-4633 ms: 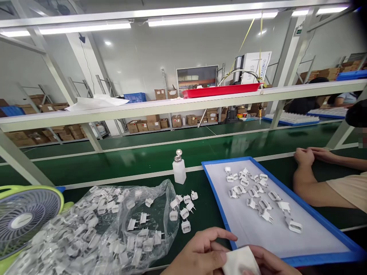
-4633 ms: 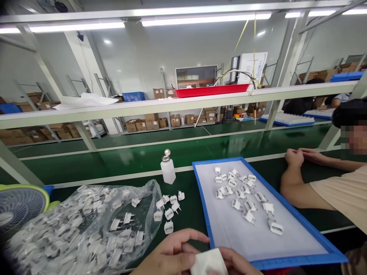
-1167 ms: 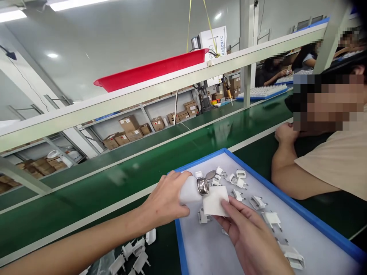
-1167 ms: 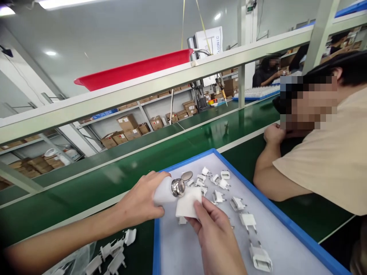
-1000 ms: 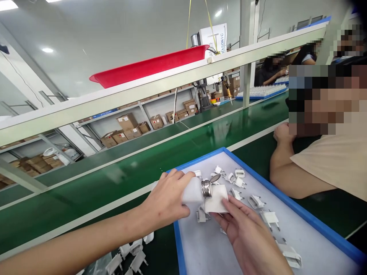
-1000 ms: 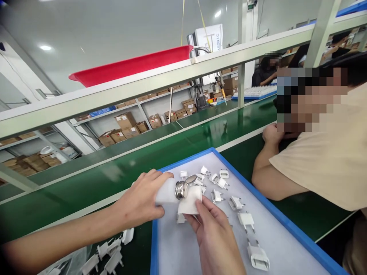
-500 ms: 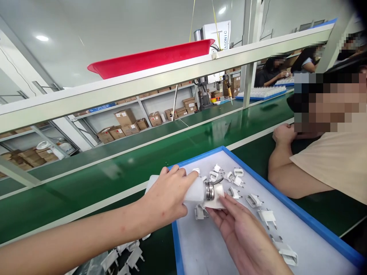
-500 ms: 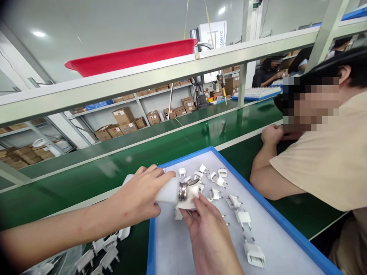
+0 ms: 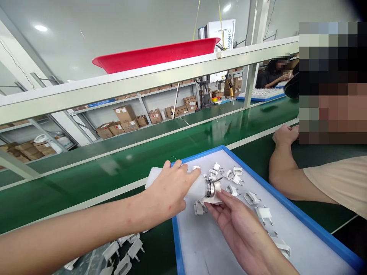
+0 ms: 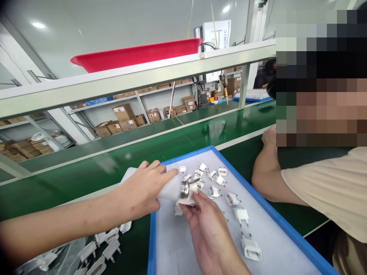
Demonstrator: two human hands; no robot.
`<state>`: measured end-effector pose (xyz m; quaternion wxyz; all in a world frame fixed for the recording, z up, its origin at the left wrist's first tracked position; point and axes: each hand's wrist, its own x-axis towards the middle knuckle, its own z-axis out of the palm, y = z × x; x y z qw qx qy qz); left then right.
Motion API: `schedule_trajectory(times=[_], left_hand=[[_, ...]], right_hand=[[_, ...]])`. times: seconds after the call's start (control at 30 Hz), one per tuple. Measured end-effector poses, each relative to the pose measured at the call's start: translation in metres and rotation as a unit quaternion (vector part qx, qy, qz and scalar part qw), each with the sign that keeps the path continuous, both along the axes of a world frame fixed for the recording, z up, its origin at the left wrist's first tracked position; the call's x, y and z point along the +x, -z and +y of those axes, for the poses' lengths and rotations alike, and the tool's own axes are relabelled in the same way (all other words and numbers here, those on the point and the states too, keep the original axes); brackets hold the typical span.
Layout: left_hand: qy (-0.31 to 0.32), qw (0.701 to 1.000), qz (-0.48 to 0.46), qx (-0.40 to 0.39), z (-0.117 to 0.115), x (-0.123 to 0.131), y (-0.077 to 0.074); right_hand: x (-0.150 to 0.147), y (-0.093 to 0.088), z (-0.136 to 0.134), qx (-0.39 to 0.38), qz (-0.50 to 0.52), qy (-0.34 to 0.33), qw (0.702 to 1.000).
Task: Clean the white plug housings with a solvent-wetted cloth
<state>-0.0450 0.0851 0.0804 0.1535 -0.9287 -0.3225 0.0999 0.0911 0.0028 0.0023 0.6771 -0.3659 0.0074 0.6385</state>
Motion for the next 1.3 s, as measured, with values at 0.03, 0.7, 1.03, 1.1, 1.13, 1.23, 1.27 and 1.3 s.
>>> schedule_trajectory(times=[0.03,0.7,1.03,1.1,1.13,1.23,1.27,1.3], left_hand=[[-0.004,1.000,0.003,-0.004,0.000,0.000,-0.001],[0.012,1.000,-0.013,0.023,-0.006,-0.020,-0.003],[-0.033,0.997,-0.054,-0.052,-0.012,-0.031,-0.007],[-0.056,0.991,-0.087,-0.086,-0.010,-0.036,-0.006],[-0.068,0.985,-0.111,-0.112,-0.009,-0.039,-0.006],[-0.113,0.944,-0.208,-0.230,-0.003,-0.050,-0.005],[-0.134,0.924,-0.243,-0.262,0.000,-0.055,-0.004],[-0.153,0.907,-0.273,-0.283,0.002,-0.059,-0.002]], right_hand=[[0.000,0.000,0.000,0.004,-0.002,-0.002,1.000],[-0.013,0.001,-0.007,0.031,-0.021,-0.032,0.999],[-0.017,-0.007,-0.013,0.012,-0.018,-0.025,0.999],[-0.019,-0.010,-0.014,0.005,-0.018,-0.020,1.000],[-0.020,-0.011,-0.015,0.004,-0.017,-0.018,1.000],[-0.023,-0.014,-0.018,-0.005,-0.014,-0.014,1.000],[-0.025,-0.015,-0.020,-0.010,-0.013,-0.014,1.000],[-0.026,-0.016,-0.021,-0.017,-0.010,-0.014,1.000]])
